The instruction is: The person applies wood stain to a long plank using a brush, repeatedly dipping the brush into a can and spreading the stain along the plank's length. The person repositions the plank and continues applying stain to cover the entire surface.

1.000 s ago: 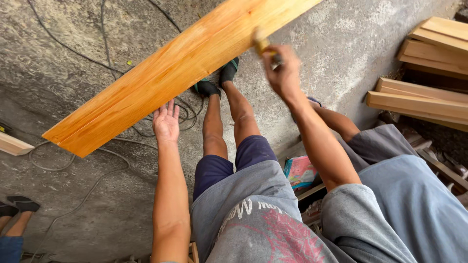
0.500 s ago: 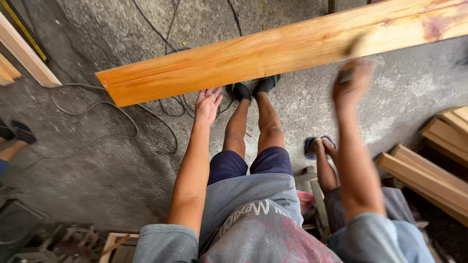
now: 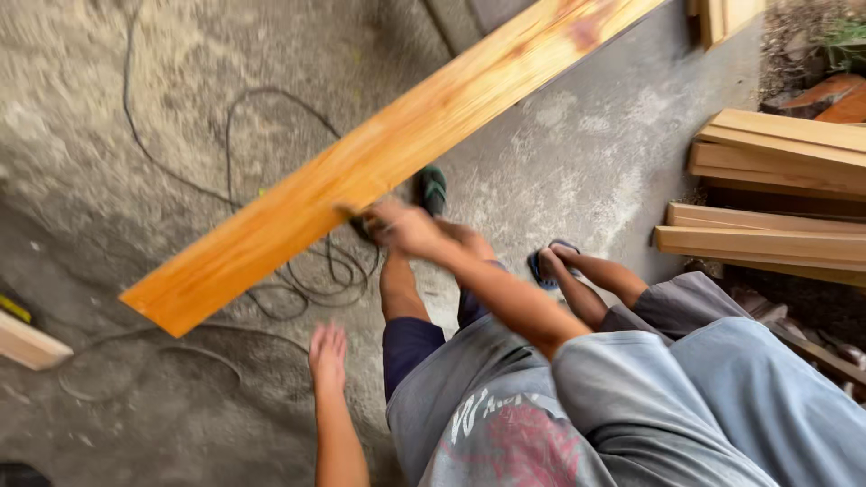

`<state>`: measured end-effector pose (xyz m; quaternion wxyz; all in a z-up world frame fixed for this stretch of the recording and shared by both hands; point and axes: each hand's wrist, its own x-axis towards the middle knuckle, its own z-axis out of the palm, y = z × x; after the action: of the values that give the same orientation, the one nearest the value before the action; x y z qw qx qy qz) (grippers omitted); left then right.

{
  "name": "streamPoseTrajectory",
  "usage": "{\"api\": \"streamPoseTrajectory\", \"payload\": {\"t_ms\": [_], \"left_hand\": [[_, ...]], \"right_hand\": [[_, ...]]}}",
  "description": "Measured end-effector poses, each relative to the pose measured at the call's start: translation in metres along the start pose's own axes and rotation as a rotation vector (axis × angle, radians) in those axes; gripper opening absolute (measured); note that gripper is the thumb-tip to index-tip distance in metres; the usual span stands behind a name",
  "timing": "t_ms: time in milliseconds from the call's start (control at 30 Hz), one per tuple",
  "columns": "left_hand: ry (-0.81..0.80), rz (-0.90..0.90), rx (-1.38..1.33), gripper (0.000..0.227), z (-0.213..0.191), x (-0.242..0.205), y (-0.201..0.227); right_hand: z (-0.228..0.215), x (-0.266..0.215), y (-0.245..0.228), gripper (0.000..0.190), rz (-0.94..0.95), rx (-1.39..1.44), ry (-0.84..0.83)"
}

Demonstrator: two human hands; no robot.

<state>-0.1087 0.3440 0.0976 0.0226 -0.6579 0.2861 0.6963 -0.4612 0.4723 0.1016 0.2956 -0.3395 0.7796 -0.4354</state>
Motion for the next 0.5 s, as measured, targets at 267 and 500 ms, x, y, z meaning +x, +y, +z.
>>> {"api": "streamPoseTrajectory", "payload": {"t_ms": [267, 500], "left_hand": [[0.161, 0.036, 0.166, 0.05, 0.026, -0.068, 0.02], [0.007, 0.237, 0.375, 0.049, 0.191, -0.072, 0.013]], "right_hand": [[-0.421, -0.147, 0.201, 0.018, 0.379, -0.515, 0.958], [-0.48, -0.328, 0.19, 0.025, 0.451, -0.404, 1.054]]}}
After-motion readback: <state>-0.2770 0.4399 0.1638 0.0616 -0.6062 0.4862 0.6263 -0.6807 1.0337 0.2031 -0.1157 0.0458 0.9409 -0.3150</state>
